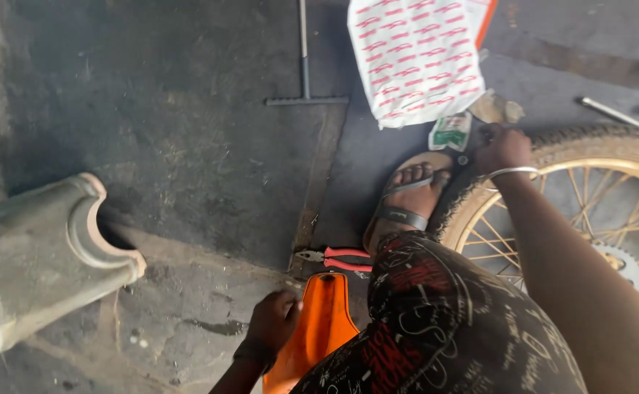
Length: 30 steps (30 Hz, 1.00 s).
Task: Replacing a sprocket and inspecting mechanical components on a motorcycle wheel.
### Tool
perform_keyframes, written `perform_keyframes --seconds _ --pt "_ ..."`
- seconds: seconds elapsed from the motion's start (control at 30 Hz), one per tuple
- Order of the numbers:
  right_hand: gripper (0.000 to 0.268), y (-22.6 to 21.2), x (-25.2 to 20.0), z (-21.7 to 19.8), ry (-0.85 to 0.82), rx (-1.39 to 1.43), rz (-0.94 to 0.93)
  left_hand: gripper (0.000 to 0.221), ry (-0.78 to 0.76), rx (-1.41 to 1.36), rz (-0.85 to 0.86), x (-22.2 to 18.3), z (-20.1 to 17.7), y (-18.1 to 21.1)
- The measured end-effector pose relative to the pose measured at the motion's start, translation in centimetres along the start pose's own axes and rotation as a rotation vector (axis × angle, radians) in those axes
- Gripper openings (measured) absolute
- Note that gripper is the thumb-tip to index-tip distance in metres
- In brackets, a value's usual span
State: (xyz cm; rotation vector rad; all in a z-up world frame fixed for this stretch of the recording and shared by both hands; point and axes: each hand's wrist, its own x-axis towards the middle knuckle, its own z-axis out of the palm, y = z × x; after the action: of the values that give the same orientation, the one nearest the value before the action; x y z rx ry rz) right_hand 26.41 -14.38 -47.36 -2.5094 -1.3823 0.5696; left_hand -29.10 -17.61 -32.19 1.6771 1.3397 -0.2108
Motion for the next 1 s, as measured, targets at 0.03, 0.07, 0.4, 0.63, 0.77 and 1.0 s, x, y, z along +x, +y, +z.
perform_keyframes --seconds 0.03,0.07,0.4,0.63,0.77,1.0 --pt "0.022 -0.3 0.1 -0.1 -0.013 0.002 -0.010 0.014 0.004 -0.005 -0.015 0.7 0.6 0.2" --pt "0.022 -0.1 0.0 -0.6 0.001 -0.023 0.013 0.014 0.032 -0.045 -0.042 1.9 1.2 0.3" --pt "0.034 -6.3 -18.0 -15.3 -0.255 0.326 0.177 0.013 0.155 0.865 0.607 24.1 -2.7 27.3" --pt "0.065 -11.3 -29.9 -26.7 -0.994 -0.117 0.578 0.017 0.585 0.559 0.717 31.0 -4.0 18.9" --pt "0.076 -6.2 -34.6 -23.9 -0.972 -0.073 0.880 0.012 0.622 0.545 0.453 25.4 -3.6 15.1" --pt "0.073 -5.0 -35.3 -21.6 -0.762 0.036 0.557 0.024 0.269 0.656 0.321 19.3 1.9 12.4"
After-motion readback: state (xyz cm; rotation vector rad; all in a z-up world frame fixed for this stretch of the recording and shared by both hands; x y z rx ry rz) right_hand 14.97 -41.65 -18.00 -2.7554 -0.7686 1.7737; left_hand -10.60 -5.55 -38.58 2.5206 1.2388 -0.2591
